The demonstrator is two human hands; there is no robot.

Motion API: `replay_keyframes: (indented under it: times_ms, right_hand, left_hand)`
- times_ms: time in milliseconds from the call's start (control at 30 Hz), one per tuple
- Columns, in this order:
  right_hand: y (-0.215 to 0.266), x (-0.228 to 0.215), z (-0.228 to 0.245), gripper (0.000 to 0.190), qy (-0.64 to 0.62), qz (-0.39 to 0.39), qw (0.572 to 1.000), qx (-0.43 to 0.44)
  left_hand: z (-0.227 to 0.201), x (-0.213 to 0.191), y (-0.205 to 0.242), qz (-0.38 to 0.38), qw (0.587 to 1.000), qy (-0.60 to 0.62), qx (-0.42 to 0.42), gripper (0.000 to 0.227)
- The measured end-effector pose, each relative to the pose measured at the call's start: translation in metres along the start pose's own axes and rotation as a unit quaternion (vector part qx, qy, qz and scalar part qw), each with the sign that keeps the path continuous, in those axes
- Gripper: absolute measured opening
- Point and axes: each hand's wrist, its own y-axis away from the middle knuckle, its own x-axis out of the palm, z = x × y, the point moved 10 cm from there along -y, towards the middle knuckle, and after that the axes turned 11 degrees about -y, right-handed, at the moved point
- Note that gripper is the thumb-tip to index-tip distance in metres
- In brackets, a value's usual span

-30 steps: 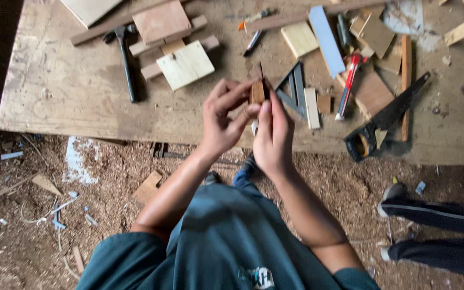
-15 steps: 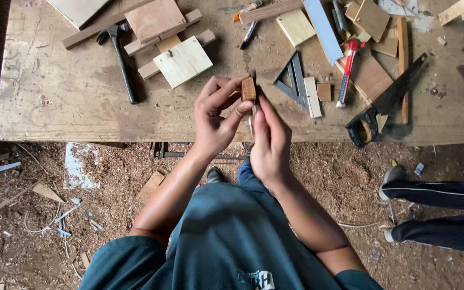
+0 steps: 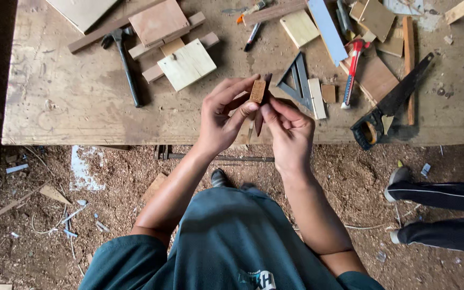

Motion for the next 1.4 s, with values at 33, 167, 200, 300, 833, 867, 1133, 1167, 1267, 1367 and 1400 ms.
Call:
replay_keyframes:
  times_ms: [33, 167, 200, 300, 833, 867, 1133, 1167, 1267, 1367, 1400]
  right_hand:
    - [-0.001, -0.003, -0.002, 0.023, 0.014, -0.006, 1.000, -0.012]
    - [-0.012, -0.009, -0.005, 0.027, 0.019, -0.020, 0.999, -0.027]
    - [-0.013, -0.008, -0.006, 0.029, 0.008, -0.022, 1.000, -0.017]
    - [-0.014, -0.007, 0.002, 0.034, 0.022, -0.059, 0.997, -0.041]
    - [-0.055, -0.018, 0.042, 0.014, 0.108, -0.064, 0.966, -0.228]
    - [-0.063, -0.022, 0.041, 0.012, 0.105, -0.059, 0.968, -0.222]
    - [-0.117, -0.023, 0.048, 0.013, 0.237, -0.004, 0.939, -0.247]
    - [-0.126, -0.027, 0.047, 0.013, 0.245, -0.016, 0.937, -0.247]
    - [-0.140, -0.041, 0.040, 0.013, 0.228, -0.025, 0.945, -0.234]
    - [-0.158, -0.042, 0.037, 0.012, 0.257, -0.003, 0.940, -0.225]
    - [-0.165, -0.038, 0.036, 0.011, 0.275, 0.005, 0.935, -0.224]
  left_hand:
    - [-0.004, -0.001, 0.000, -0.008, 1.000, -0.019, 0.021, 0.042]
    - [-0.007, 0.002, -0.008, -0.021, 0.998, -0.031, 0.057, 0.043]
    - [-0.003, 0.003, -0.009, -0.020, 0.998, -0.018, 0.048, 0.043]
    - [-0.010, 0.007, -0.010, -0.052, 0.979, -0.169, 0.106, 0.040]
    - [0.009, 0.029, -0.055, -0.094, 0.989, -0.074, 0.087, 0.028]
    - [0.015, 0.030, -0.063, -0.091, 0.992, -0.046, 0.072, 0.029]
    - [0.011, 0.026, -0.128, -0.101, 0.990, -0.044, 0.086, 0.030]
    - [0.006, 0.026, -0.134, -0.105, 0.986, -0.076, 0.101, 0.029]
    - [0.005, 0.027, -0.144, -0.107, 0.985, -0.090, 0.105, 0.028]
    - [0.005, 0.024, -0.160, -0.136, 0.983, -0.093, 0.081, 0.030]
    - [0.005, 0.019, -0.167, -0.149, 0.981, -0.101, 0.072, 0.031]
